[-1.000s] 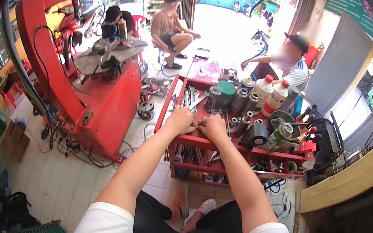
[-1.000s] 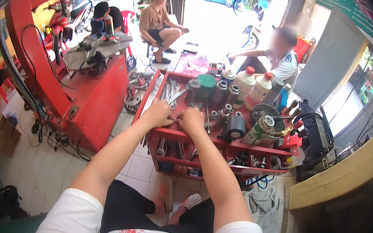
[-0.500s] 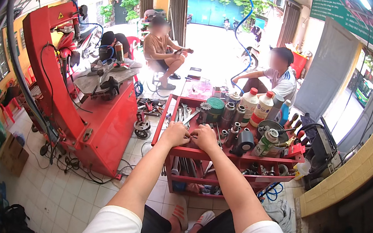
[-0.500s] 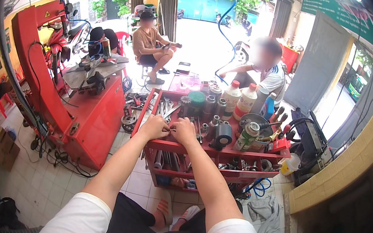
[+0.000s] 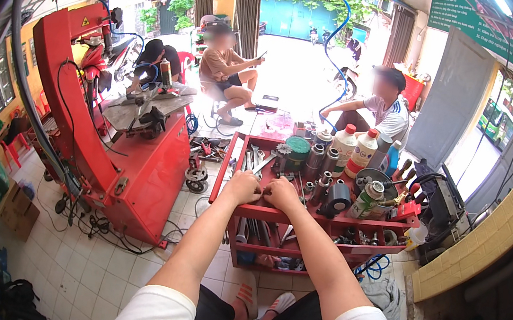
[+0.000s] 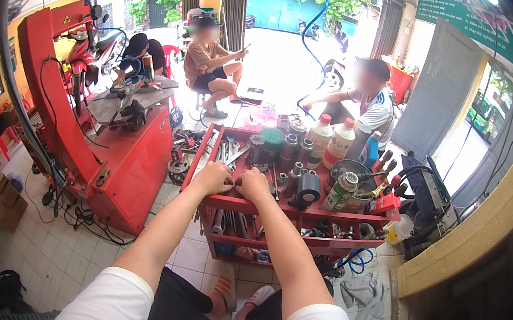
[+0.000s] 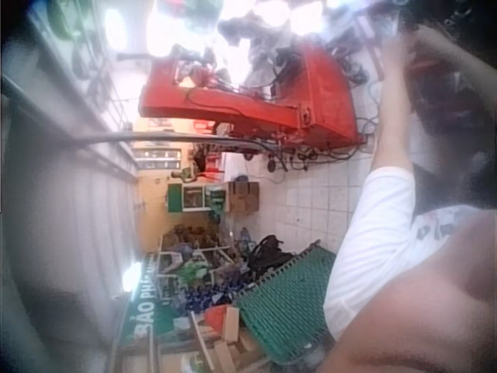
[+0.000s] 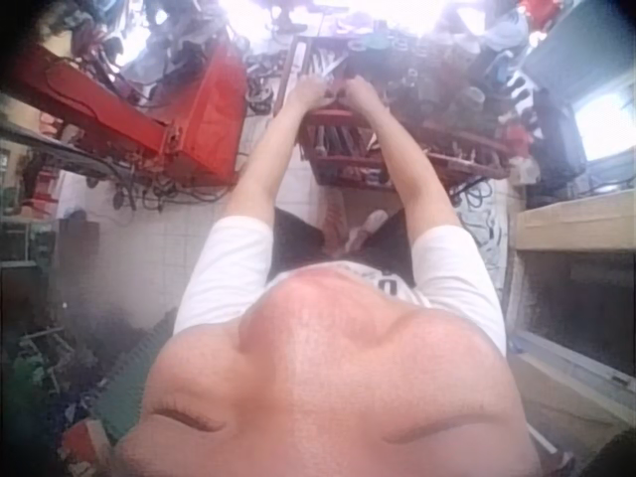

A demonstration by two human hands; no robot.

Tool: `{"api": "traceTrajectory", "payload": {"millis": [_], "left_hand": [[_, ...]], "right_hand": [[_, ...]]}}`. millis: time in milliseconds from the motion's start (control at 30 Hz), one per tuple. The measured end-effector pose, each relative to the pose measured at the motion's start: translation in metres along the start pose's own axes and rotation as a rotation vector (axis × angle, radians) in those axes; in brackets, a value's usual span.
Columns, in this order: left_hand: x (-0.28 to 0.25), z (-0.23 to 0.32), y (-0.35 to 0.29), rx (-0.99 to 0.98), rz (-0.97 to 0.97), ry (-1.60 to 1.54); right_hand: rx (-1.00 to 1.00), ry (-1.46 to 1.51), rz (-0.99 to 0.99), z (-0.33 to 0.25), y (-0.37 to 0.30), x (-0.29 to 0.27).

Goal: The person sits at a red tool cart and assembles small mechanical components by hand. They pick up a metal housing, insert a cylindrical part, and fit a small ring into place, then set the assembled unit down on the cart.

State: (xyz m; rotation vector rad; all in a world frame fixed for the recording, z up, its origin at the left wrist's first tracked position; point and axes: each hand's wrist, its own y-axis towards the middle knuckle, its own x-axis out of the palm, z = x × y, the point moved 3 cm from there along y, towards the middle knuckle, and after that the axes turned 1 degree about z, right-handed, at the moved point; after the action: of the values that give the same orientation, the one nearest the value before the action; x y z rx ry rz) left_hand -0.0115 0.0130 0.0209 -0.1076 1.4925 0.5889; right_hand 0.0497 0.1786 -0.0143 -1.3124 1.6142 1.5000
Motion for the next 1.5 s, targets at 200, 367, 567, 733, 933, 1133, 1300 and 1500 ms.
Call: {"api": "traceTrajectory", "payload": {"millis": [200,367,567,733,933,1133,1300,1500], "left_hand": [[0.003,-0.001,-0.001,0.009,0.005,0.051],[0.005,-0.004,0.0,0.012,0.026,0.034],[0.004,-0.004,0.0,0.01,0.031,0.076],[0.005,-0.001,0.002,0.007,0.012,0.053],[0.007,-0.005,0.003,0.01,0.001,0.031],[0.007,-0.004,0.002,0.011,-0.004,0.029],[0.007,-0.005,0.004,-0.007,0.006,0.008],[0.008,-0.007,0.002,0.005,-0.02,0.037]], "right_hand": [[0.009,-0.034,0.001,-0.007,-0.001,-0.003],[-0.034,-0.042,0.015,-0.006,0.002,-0.004],[-0.048,-0.028,0.007,-0.006,0.001,-0.001],[-0.047,-0.057,0.005,-0.006,0.0,-0.004],[-0.027,-0.021,-0.003,-0.007,0.001,-0.004],[-0.023,-0.024,-0.013,-0.007,0.001,-0.005],[-0.022,0.019,-0.023,-0.008,0.001,-0.006],[-0.005,0.048,-0.034,-0.013,0.0,-0.009]]}}
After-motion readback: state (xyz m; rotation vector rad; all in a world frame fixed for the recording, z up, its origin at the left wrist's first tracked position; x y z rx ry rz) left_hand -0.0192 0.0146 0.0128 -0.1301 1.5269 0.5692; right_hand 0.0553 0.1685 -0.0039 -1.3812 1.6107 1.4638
